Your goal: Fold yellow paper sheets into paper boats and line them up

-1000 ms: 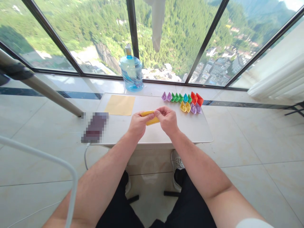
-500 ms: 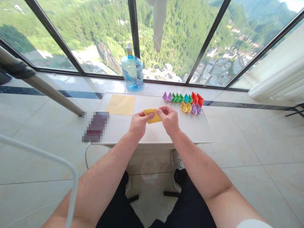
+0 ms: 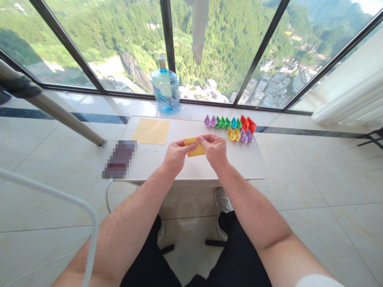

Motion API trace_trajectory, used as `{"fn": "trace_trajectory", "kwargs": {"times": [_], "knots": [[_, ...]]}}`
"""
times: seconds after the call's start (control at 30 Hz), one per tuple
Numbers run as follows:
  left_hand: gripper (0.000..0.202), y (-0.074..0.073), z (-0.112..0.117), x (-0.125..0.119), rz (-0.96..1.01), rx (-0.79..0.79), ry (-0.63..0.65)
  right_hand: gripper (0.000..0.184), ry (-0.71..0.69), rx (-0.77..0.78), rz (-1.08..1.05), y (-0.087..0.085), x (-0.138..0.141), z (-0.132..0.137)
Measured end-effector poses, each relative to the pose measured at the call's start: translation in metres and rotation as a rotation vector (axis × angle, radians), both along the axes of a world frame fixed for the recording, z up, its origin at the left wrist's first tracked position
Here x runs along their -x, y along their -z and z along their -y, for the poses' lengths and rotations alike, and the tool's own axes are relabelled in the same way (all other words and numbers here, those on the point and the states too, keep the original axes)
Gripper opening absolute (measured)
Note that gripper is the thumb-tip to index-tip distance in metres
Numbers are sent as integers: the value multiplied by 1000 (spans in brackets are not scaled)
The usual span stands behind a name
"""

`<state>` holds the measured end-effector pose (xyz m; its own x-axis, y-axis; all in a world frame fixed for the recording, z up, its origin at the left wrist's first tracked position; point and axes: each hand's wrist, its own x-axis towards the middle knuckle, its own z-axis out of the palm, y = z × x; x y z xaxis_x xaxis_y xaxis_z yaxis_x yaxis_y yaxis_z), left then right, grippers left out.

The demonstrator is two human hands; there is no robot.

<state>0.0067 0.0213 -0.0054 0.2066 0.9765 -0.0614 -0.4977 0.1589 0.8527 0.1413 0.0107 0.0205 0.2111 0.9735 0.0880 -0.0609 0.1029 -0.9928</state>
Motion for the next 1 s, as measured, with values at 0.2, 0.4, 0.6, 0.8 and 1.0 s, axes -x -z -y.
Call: {"fn": "trace_trajectory", "kwargs": {"times": [0.2, 0.4, 0.6, 0.8, 1.0], "knots": [[34, -4, -2, 6, -12, 18, -54, 34, -26, 32, 71, -1, -8, -3], [34, -8, -3, 5, 6, 42, -73, 36, -51, 31, 88, 2, -12, -5], [35, -5, -8, 8, 31, 36, -133, 29, -48, 14, 173, 4, -17, -6], [35, -7, -8, 7, 71, 55, -135, 31, -46, -3, 215, 4, -14, -5], [38, -7, -7, 13, -19, 67, -22, 36, -89, 16, 276, 6, -19, -6]]}}
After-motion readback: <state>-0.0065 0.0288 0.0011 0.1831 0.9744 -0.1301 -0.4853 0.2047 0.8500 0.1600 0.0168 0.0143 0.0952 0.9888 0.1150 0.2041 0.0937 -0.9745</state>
